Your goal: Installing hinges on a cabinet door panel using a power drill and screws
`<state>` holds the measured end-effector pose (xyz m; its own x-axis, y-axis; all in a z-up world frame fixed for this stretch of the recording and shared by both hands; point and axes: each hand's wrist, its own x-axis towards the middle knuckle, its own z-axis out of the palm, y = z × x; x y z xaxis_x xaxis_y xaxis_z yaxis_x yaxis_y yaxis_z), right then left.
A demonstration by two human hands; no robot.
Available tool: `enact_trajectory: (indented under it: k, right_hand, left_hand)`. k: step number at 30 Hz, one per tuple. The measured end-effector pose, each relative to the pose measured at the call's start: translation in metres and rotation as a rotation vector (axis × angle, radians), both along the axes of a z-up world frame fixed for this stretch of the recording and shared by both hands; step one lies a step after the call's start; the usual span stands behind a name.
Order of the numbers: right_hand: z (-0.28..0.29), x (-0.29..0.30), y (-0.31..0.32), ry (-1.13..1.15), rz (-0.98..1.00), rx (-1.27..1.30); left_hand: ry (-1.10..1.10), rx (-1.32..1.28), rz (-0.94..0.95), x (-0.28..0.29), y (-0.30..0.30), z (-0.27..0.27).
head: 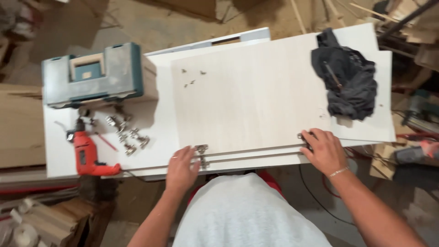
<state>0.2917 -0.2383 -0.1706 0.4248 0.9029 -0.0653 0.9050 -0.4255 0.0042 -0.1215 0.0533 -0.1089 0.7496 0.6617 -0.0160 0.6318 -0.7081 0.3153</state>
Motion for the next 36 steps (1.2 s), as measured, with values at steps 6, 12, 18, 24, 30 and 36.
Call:
enact_trajectory:
  k: [6,12,18,24,30,36]
  right_hand:
    - [0.021,-0.009,0.007,0.066,0.105,0.211]
    - [-0.002,-0.01,-0.019,-0.261,0.153,0.397]
    - [-0.03,-0.008,-0.031,-0.223,0.039,0.352]
    - [-0.047,0.019,-0.03,-0.332,0.067,0.205]
    - [-0.055,0.036,-0.03,-0.045,-0.026,0.068]
    - [-0.059,0.037,-0.026,-0.131,-0.026,-0.019]
  left_hand:
    - [0.194,-0.126,-0.126,0.016,-0.018,-0.007]
    - [0.228,-0.249,-0.069,0.029,-0.034,-0.001]
    - [0.35,-0.229,-0.032,0.031,-0.028,0.03]
    - [0.339,-0.154,-0.017,0.036,-0.014,0.027]
    - [0.39,-0.165,-0.018,0.038,-0.014,0.042]
    - [0.277,-0.171,-0.002,0.033,-0.016,0.032]
